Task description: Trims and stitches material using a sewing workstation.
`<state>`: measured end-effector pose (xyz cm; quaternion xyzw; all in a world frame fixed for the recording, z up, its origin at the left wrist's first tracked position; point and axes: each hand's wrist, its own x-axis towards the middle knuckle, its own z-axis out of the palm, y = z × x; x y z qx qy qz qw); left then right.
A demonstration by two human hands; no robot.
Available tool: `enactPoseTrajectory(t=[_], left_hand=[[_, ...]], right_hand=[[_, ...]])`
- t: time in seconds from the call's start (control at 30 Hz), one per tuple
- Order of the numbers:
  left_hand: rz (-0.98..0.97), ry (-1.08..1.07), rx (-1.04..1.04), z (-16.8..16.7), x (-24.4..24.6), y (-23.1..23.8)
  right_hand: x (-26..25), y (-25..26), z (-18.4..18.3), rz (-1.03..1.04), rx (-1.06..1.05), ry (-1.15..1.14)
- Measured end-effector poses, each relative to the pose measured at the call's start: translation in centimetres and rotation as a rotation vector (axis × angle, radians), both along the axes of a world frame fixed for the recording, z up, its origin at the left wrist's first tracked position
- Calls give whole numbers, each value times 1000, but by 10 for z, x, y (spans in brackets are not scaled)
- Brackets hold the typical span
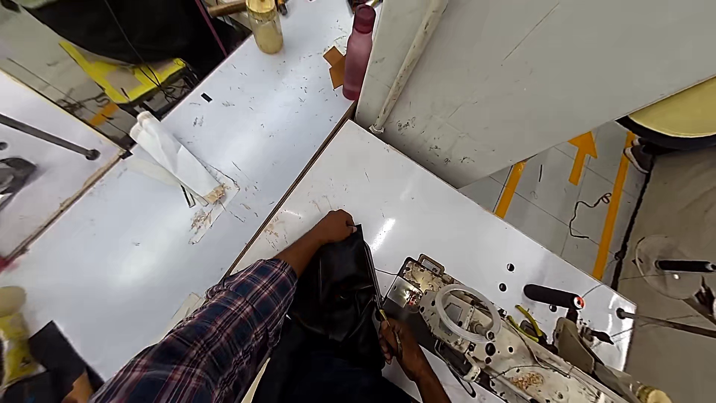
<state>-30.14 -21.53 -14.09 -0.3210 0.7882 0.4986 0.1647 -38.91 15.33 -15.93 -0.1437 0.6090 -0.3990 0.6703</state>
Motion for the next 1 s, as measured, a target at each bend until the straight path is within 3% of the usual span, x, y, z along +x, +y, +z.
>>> enactPoseTrajectory(t=[0.13,0.33,0.53,0.8,1.0], left_hand=[[79,69,348,8,8,-7],[-47,87,360,9,13,-4],[63,161,686,22,29,-3],[56,253,810,31,42,-3],[114,258,747,30,40,-2]], right_hand=[[-2,5,5,10,-36,-9],[-3,16,13,6,-74,-26],[-6,26,27,44,-115,-5],[-11,26,32,105,-198,-31],[-20,8,25,140,-232,-52]])
